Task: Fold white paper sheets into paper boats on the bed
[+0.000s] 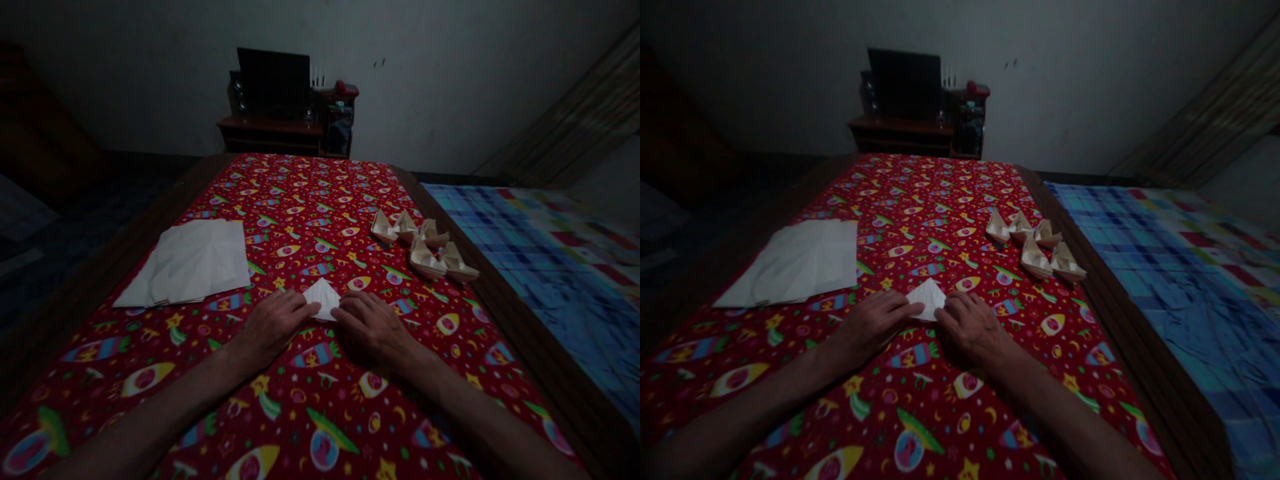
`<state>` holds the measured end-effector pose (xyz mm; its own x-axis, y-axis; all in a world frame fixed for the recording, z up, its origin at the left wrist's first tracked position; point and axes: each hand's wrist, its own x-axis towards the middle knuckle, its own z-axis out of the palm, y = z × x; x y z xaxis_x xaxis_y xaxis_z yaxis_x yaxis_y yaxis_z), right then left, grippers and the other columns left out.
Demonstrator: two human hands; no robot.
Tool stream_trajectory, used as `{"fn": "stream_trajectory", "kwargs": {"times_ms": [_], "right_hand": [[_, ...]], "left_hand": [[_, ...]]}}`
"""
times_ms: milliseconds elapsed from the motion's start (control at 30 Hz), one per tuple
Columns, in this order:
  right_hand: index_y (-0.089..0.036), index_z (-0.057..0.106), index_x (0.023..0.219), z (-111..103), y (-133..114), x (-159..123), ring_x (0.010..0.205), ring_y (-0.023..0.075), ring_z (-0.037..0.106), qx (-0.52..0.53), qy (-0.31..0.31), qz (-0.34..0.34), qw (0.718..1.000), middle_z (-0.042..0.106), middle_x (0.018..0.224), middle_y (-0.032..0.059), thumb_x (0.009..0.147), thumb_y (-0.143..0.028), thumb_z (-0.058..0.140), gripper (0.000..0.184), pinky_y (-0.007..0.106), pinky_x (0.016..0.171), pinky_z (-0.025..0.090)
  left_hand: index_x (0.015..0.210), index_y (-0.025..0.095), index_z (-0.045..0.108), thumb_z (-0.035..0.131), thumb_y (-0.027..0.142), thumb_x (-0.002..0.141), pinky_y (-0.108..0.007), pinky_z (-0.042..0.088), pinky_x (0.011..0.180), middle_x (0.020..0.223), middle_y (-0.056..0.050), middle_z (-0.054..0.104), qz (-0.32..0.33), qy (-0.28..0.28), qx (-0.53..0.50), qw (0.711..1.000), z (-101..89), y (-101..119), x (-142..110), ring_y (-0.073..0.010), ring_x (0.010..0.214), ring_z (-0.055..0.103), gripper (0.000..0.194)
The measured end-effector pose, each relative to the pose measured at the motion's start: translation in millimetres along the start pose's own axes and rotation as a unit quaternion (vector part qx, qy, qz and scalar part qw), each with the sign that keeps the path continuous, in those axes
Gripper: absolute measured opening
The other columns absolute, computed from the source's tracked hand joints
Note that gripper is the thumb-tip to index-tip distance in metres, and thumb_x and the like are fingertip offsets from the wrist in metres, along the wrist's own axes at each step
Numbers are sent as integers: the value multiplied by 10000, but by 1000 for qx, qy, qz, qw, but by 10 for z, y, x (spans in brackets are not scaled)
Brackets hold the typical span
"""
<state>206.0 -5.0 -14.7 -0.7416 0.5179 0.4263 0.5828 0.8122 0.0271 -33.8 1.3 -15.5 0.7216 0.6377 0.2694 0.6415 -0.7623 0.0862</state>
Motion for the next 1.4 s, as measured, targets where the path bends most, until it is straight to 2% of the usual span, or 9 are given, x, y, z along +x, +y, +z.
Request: {"fn": "stream_trajectory", "kwargs": {"times_ms": [133, 333, 467, 767, 1000, 1133, 1200, 1300, 1400], "right_hand": [[-166, 621, 889, 87, -23, 5, 765, 169, 501, 13, -3, 59, 998, 583, 815, 69, 926, -199, 433, 195, 273, 624, 388], [-160, 591, 714, 49, 5, 72, 558, 94, 434, 85, -27, 218, 972, 517, 701, 18, 926, -316, 452, 297, 227, 504, 270], [-164, 584, 701, -30, 12, 117, 558, 97, 454, 85, -51, 250, 963, 524, 703, 21, 929, -317, 431, 314, 230, 511, 268], [-170, 555, 705, -5, 39, 118, 586, 110, 459, 71, -67, 267, 959, 530, 701, 17, 915, -322, 451, 279, 237, 529, 246], [-168, 549, 686, -4, 39, 118, 565, 105, 436, 66, -73, 261, 960, 514, 695, 19, 905, -326, 460, 284, 239, 519, 230], [-170, 551, 693, -16, 41, 128, 571, 106, 444, 73, -82, 264, 958, 522, 702, 19, 903, -316, 466, 269, 235, 521, 243], [-172, 549, 695, -14, 42, 130, 575, 107, 449, 73, -80, 264, 958, 523, 704, 18, 903, -316, 471, 264, 235, 525, 250], [-174, 541, 696, 2, 46, 123, 575, 107, 453, 70, -75, 261, 960, 524, 706, 16, 902, -312, 474, 257, 235, 527, 257], [-173, 535, 701, 12, 51, 112, 574, 107, 460, 70, -78, 257, 961, 532, 714, 18, 904, -303, 471, 250, 232, 529, 270]], "left_hand": [[1000, 195, 604, 442, 230, 931, -293, 410, 713, 883, -45, 591, -35, 28, -83, 996, 24, -34, 24, -181, 823, 522, 180], [703, 169, 605, 542, 317, 873, -243, 403, 635, 734, -10, 588, -195, 32, -180, 964, 4, -123, 79, -138, 701, 546, 234], [664, 167, 584, 561, 352, 842, -251, 382, 615, 703, -4, 563, -232, 24, -149, 961, -27, -161, 104, -142, 675, 526, 257], [622, 172, 622, 531, 374, 838, -263, 399, 641, 771, -16, 556, -240, 12, -179, 954, -21, -283, 96, -147, 716, 531, 309], [650, 168, 548, 550, 360, 845, -295, 395, 689, 773, -21, 544, -216, 32, -96, 971, 23, -267, 59, -168, 754, 528, 274], [912, 178, 581, 536, 305, 866, -360, 417, 765, 954, -66, 593, -197, 58, -31, 978, -42, -167, 50, -227, 907, 547, 143], [1086, 190, 557, 489, 216, 887, -424, 401, 879, 1120, -91, 587, -146, 62, -9, 987, -51, -85, 50, -253, 1049, 523, 211], [1229, 172, 497, 410, 74, 876, -471, 306, 1044, 1288, -89, 540, -34, 19, -17, 999, 9, 65, 37, -242, 1220, 448, 376], [1339, 131, 388, 378, 55, 875, -423, 300, 1090, 1409, -109, 428, -12, -12, -44, 999, 96, 212, 15, -212, 1340, 320, 470]]}}
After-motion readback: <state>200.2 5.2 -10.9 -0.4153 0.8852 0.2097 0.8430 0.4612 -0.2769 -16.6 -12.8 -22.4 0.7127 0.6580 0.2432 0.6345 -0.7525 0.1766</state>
